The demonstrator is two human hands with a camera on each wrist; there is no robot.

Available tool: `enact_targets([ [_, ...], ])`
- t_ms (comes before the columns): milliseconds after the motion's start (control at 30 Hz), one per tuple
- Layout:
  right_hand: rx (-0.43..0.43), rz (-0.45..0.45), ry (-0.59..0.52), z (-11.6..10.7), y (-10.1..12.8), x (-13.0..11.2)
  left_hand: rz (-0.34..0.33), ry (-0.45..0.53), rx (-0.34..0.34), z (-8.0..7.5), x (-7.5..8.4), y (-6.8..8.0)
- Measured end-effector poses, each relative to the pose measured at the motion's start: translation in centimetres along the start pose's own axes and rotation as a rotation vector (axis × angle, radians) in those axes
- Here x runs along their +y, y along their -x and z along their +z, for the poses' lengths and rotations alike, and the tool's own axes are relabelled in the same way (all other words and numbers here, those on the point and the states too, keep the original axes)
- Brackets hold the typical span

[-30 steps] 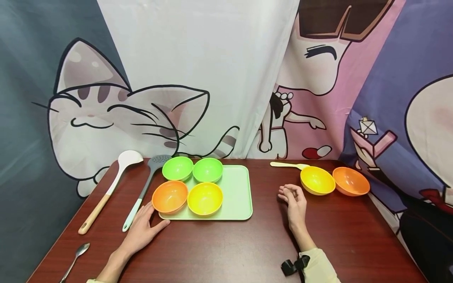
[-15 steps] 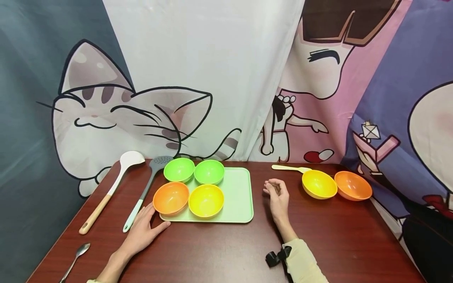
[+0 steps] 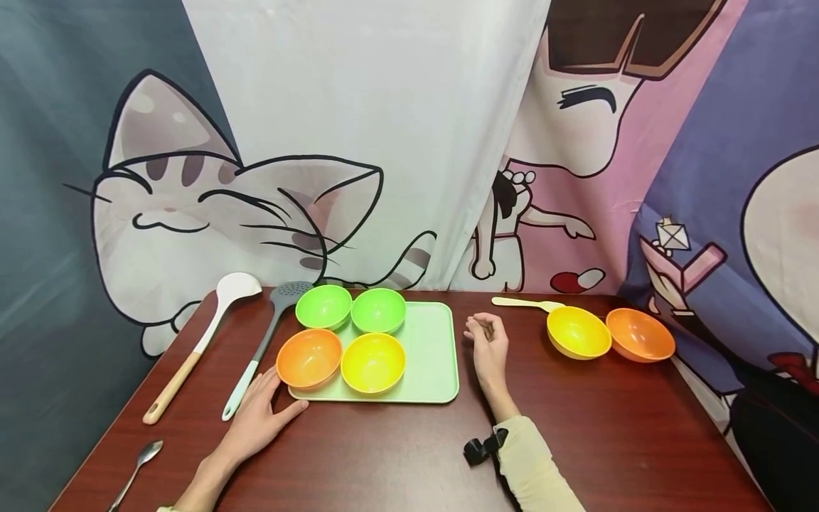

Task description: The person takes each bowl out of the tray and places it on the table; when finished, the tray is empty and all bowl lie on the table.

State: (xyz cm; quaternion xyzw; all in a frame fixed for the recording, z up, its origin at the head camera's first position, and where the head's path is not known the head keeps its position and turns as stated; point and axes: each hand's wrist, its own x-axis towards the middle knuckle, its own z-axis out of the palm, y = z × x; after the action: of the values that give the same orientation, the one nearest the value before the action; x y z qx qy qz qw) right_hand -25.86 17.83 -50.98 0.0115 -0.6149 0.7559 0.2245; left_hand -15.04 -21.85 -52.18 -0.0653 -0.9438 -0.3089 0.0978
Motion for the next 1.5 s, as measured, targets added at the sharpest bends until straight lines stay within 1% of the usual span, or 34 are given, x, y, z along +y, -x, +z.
enact_targets([
  [100, 0.001, 0.027, 0.026, 0.4, -0.1, 0.0, -0.002, 0.007, 0.0, 0.0, 0.0, 0.1],
  [233, -0.026, 0.1, 0.086, 1.0, -0.4, -0.2, -0.01, 0.02, -0.021, 0.1, 0.1, 0.1],
  [300, -0.049, 0.132, 0.117, 1.4, -0.5, -0.3, -0.007, 0.022, -0.03, 0.2, 0.1, 0.0],
  [433, -0.113, 0.178, 0.171, 2.5, -0.8, -0.6, 0.016, 0.022, -0.015, 0.0, 0.0, -0.3],
  [500, -0.151, 0.197, 0.213, 3.0, -0.9, -0.8, 0.013, 0.023, -0.017, -0.2, -0.1, -0.3],
  [667, -0.236, 0.22, 0.315, 4.2, -1.6, -1.4, -0.03, 0.025, -0.097, -0.8, 0.0, -1.1],
  [700, -0.257, 0.235, 0.321, 4.4, -1.7, -2.0, -0.034, 0.03, -0.11, -0.9, 0.0, -1.3],
  [767, -0.288, 0.249, 0.341, 4.8, -1.9, -2.0, -0.018, 0.051, -0.11, -1.0, -0.1, -1.6],
  [900, -0.326, 0.291, 0.357, 6.0, -2.2, -1.6, 0.035, 0.107, -0.106, -0.9, -0.6, -2.3],
  [933, -0.327, 0.292, 0.366, 6.2, -2.4, -1.0, 0.044, 0.116, -0.11, -0.9, -0.8, -2.5],
  [1033, -0.346, 0.33, 0.363, 7.4, -2.4, -0.6, 0.04, 0.134, -0.128, -1.0, -1.2, -2.7],
  [1167, -0.367, 0.355, 0.364, 8.9, -2.3, 0.0, 0.049, 0.129, -0.126, -0.8, -1.4, -2.7],
  [1267, -0.362, 0.374, 0.366, 9.6, -2.2, 0.4, 0.063, 0.105, -0.123, -0.5, -1.4, -2.7],
  [1500, -0.373, 0.459, 0.372, 10.9, -1.9, 0.8, 0.05, 0.074, -0.095, -0.3, -1.3, -2.7],
])
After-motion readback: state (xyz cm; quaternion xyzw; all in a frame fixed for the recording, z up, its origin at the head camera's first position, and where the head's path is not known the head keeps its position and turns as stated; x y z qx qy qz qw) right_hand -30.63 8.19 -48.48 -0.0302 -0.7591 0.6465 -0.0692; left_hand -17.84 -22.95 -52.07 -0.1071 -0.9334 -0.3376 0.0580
